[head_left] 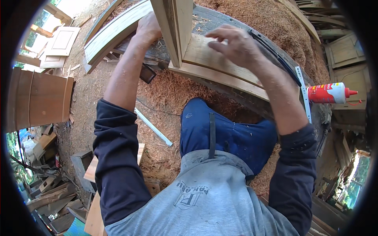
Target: The person assembles wooden frame components by applying glue, using a nail gun to join pieces, checking alignment with a square, and securing joins with a hammer and pliers.
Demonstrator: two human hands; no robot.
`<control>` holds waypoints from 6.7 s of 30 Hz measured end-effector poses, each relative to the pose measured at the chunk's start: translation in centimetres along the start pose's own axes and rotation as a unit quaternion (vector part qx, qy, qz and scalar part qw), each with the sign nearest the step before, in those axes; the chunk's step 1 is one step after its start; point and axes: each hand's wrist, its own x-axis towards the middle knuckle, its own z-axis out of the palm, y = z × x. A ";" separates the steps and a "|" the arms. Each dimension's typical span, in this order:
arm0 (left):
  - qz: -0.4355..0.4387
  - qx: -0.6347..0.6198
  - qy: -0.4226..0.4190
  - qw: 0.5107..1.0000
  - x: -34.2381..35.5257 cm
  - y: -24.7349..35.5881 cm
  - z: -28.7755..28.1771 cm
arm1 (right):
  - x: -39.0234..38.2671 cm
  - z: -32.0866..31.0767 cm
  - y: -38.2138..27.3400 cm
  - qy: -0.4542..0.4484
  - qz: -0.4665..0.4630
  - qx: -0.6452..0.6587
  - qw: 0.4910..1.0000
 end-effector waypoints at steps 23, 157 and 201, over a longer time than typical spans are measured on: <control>0.073 -0.723 0.140 0.672 -9.4 10.9 -2.6 | 2.1 5.2 -1.4 0.100 -0.002 -0.045 0.994; 0.043 -0.390 0.224 0.892 -8.9 10.6 2.3 | 5.3 -13.4 -9.4 -0.374 0.028 -0.435 0.819; 0.024 -0.461 0.201 0.864 -8.9 11.6 0.6 | 5.0 -14.7 -7.0 -0.553 0.391 0.158 0.719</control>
